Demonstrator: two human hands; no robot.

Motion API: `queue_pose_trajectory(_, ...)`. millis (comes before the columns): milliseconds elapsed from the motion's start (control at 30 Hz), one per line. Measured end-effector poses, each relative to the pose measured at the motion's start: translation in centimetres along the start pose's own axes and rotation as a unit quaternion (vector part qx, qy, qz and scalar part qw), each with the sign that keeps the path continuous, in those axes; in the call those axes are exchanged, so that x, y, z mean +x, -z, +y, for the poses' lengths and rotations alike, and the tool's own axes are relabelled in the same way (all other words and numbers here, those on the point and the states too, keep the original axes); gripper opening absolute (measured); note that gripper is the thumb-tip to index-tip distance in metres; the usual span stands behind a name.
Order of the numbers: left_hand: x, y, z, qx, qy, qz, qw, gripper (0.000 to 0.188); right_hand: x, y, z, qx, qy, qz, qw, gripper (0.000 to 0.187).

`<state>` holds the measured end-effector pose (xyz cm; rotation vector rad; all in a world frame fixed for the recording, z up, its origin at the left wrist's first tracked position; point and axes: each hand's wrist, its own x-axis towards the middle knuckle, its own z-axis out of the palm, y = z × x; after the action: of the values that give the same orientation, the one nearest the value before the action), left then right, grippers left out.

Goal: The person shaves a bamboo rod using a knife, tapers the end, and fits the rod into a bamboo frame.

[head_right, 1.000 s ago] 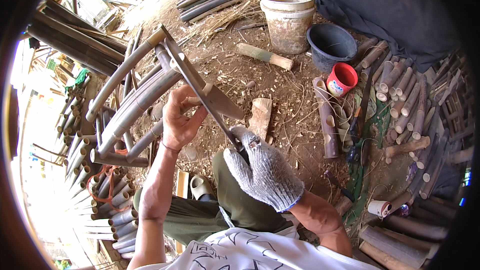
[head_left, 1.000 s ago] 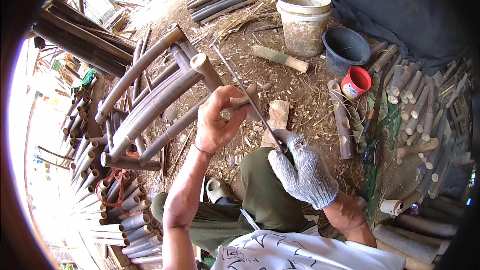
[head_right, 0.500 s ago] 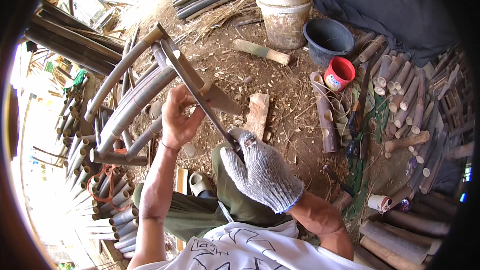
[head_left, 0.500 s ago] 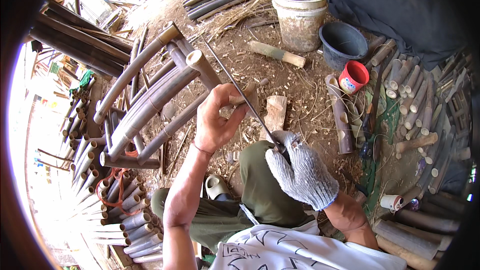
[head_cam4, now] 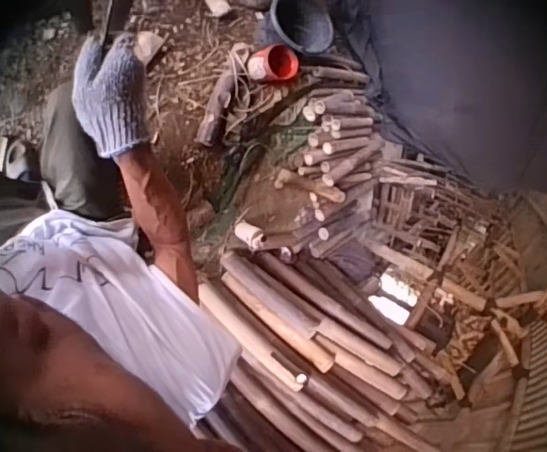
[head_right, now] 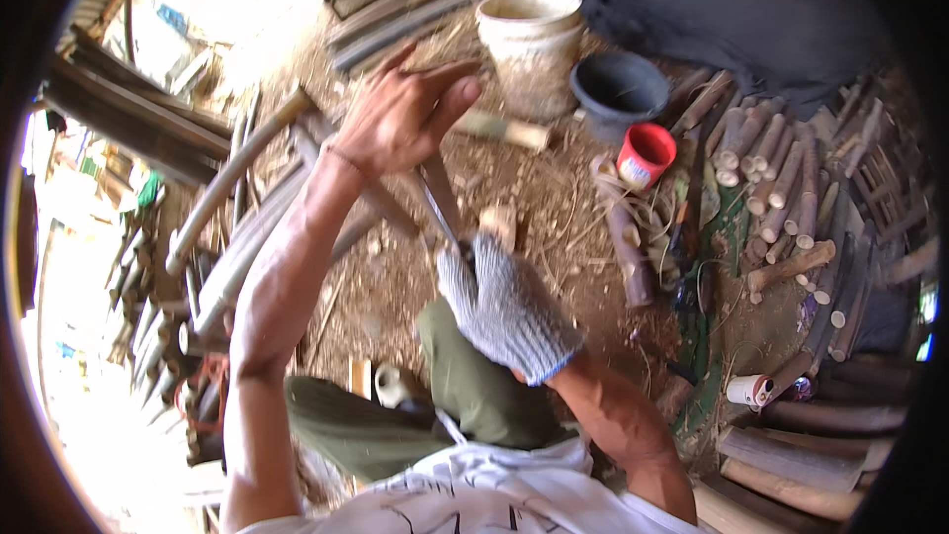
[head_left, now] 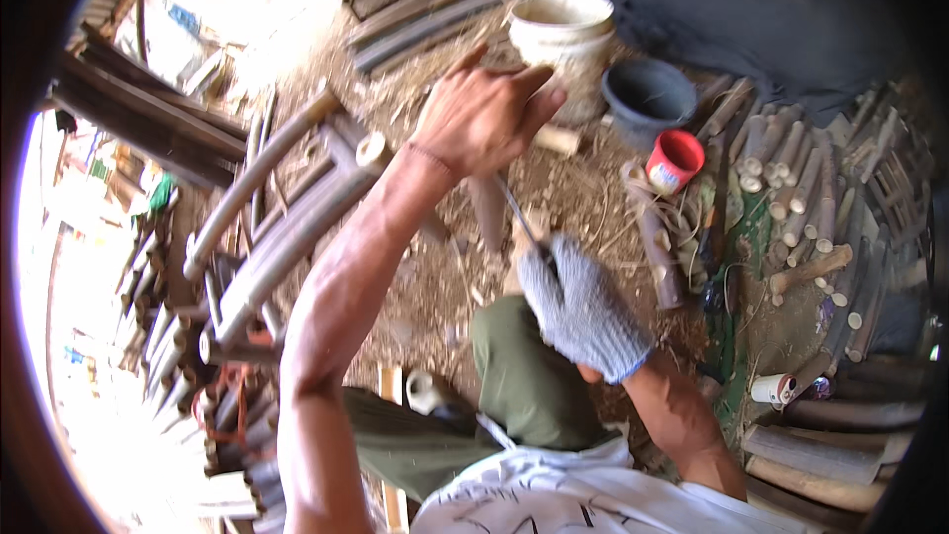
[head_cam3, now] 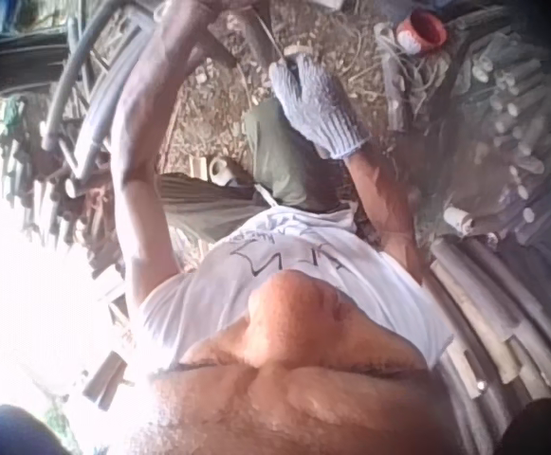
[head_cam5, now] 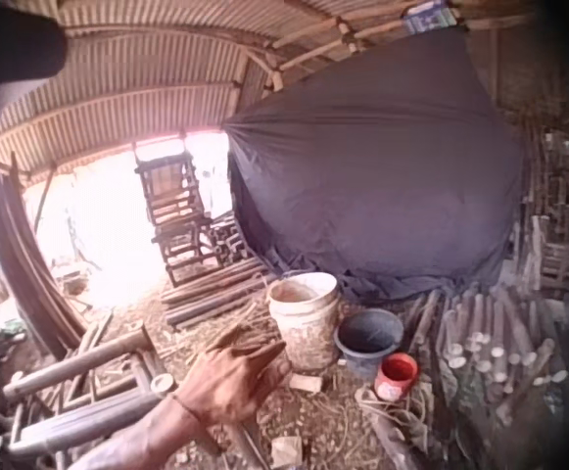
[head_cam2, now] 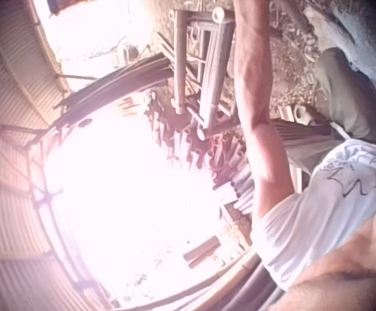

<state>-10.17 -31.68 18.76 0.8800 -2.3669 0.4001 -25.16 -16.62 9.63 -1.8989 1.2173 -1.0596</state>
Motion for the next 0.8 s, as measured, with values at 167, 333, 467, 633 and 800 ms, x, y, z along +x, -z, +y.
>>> queue_pose_trajectory(167,5.1,2.5,0.4,-0.051,-0.012,0.069,0.996,0.051,-0.5,1.1,0.8,-0.003,0.015,0.022,1.000,0.030)
queue_pose_trajectory(333,-2.5,-8.6,-9.3,-0.149,0.243,-0.210,0.935,0.058,0.3,-4.5,5.4,0.059,-0.163,-0.078,0.982,0.037)
queue_pose_trajectory(467,0.2,-4.7,-4.6,-0.411,0.306,-0.136,0.848,0.062,2.4,0.6,5.2,0.075,-0.186,-0.039,0.979,0.045)
queue_pose_trajectory(633,-0.1,-4.2,-2.0,-0.224,0.214,-0.102,0.945,0.032,5.5,1.4,8.0,-0.120,-0.145,-0.024,0.982,0.039)
queue_pose_trajectory(800,-1.7,-5.1,-3.4,-0.306,0.236,-0.092,0.917,0.029,6.2,1.5,6.2,-0.300,-0.124,-0.034,0.945,0.034)
